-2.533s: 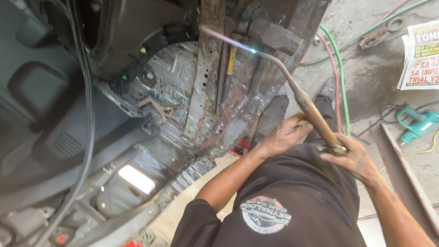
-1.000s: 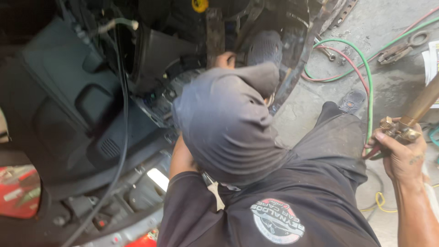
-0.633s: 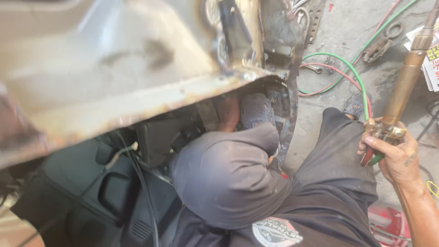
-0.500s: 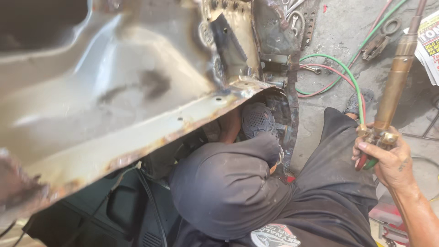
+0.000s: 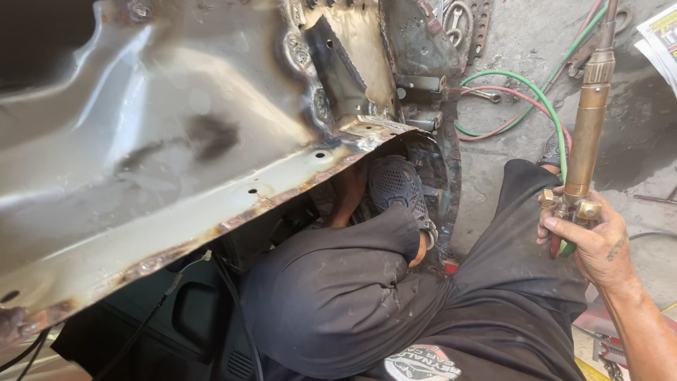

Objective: The person works on a damaged car front body panel in a workshop. They hammer and pry on the rusted panel with a hammer and bar, then heat the metal with an oxy-fuel torch and hammer the heated area, repeatedly working the panel from different angles.

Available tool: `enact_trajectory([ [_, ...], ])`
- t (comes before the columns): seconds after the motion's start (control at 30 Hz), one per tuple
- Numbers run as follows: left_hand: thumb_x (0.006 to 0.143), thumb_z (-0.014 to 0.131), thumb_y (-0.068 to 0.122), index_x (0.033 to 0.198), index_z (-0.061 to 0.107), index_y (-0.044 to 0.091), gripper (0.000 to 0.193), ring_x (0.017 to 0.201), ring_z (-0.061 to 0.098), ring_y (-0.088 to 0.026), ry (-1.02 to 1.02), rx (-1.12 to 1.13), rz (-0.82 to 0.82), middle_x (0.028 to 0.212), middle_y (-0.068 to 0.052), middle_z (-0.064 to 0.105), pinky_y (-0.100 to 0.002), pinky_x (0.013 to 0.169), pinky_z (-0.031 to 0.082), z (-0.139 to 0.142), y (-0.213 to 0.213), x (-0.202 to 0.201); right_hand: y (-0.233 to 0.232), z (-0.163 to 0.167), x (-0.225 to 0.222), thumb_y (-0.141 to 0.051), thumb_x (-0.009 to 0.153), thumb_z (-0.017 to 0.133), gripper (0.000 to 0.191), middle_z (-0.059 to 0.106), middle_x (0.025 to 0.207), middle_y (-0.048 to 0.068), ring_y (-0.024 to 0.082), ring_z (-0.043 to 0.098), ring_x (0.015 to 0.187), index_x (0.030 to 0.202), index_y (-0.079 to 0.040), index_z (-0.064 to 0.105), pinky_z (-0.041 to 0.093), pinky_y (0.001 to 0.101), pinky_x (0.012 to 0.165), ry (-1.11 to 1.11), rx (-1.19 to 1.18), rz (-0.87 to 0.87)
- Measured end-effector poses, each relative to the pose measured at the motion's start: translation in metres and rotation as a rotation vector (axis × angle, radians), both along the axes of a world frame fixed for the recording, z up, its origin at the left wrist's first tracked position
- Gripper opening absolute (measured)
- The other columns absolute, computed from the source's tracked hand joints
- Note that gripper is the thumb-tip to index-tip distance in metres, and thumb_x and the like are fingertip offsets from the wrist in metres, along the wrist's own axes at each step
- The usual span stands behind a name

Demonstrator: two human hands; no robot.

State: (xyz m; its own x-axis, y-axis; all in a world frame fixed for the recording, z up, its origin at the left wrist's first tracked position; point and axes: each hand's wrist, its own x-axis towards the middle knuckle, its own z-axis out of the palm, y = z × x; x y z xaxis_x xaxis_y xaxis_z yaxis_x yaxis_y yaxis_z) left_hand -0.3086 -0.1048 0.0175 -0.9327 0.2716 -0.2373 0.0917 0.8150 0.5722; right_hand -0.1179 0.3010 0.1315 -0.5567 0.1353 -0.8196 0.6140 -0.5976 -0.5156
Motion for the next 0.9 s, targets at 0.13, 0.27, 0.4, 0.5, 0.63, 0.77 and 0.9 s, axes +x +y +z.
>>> enact_trajectory([
  [0.13,0.092,0.071,0.016,0.108,0.070,0.001,0.022,0.099,0.068,-0.039,-0.057,-0.049,0.095,0.103,-0.019,0.071,-0.049,0.087,0.052,-0.002,0.004,-0.015,0.013,0.003,0.007,0.004,0.088,0.067,0.048,0.067,0.104,0.015,0.023,0.067,0.079,0.134,0.004,0.055,0.055,0.0358,0.062,0.010,0.006,0.036],
  [0.27,0.104,0.058,0.010,0.121,0.065,0.001,0.020,0.109,0.063,-0.044,0.358,-0.108,-0.065,0.115,-0.022,0.068,-0.050,0.094,0.048,0.014,-0.007,-0.029,0.021,0.006,0.012,0.006,0.089,0.067,0.047,0.066,0.104,0.014,0.022,0.066,0.081,0.134,0.002,0.054,0.054,0.0353,0.061,0.065,-0.012,0.062],
  [0.4,0.108,0.056,0.013,0.116,0.057,0.000,0.015,0.080,0.061,-0.024,0.118,0.267,0.390,0.090,-0.011,0.062,-0.038,0.075,0.052,0.059,-0.020,-0.004,0.030,0.010,0.014,0.007,0.091,0.067,0.039,0.065,0.100,0.013,0.022,0.066,0.083,0.127,0.001,0.052,0.057,0.0354,0.068,0.102,-0.080,0.091],
  [0.5,0.106,0.056,0.014,0.114,0.056,0.003,0.014,0.070,0.057,-0.011,-0.033,0.498,0.620,0.081,-0.003,0.059,-0.028,0.063,0.051,0.088,-0.018,0.025,0.039,0.014,0.017,0.007,0.092,0.067,0.037,0.065,0.097,0.013,0.022,0.066,0.081,0.124,0.000,0.052,0.056,0.0347,0.066,0.102,-0.098,0.134],
  [0.63,0.105,0.061,0.013,0.109,0.061,0.003,0.011,0.064,0.056,-0.008,-0.124,0.486,0.744,0.081,-0.001,0.060,-0.025,0.056,0.048,0.134,-0.013,0.074,0.050,0.024,0.028,0.006,0.093,0.066,0.035,0.065,0.095,0.013,0.021,0.066,0.081,0.125,0.000,0.053,0.055,0.0342,0.065,0.111,-0.132,0.189],
  [0.77,0.103,0.064,0.011,0.108,0.065,0.002,0.010,0.059,0.055,-0.007,-0.223,0.417,0.780,0.074,-0.001,0.059,-0.023,0.052,0.042,0.207,-0.007,0.103,0.059,0.038,0.041,0.005,0.090,0.066,0.044,0.065,0.094,0.013,0.021,0.065,0.076,0.133,-0.001,0.054,0.054,0.0334,0.060,0.081,-0.111,0.311],
  [0.9,0.101,0.065,0.008,0.114,0.066,0.002,0.015,0.058,0.050,-0.005,-0.078,0.406,0.932,0.079,-0.002,0.061,-0.021,0.047,0.034,0.327,-0.008,0.112,0.064,0.053,0.052,0.002,0.088,0.067,0.044,0.067,0.091,0.011,0.020,0.066,0.072,0.130,0.000,0.055,0.054,0.0310,0.059,0.040,-0.047,0.448],
])
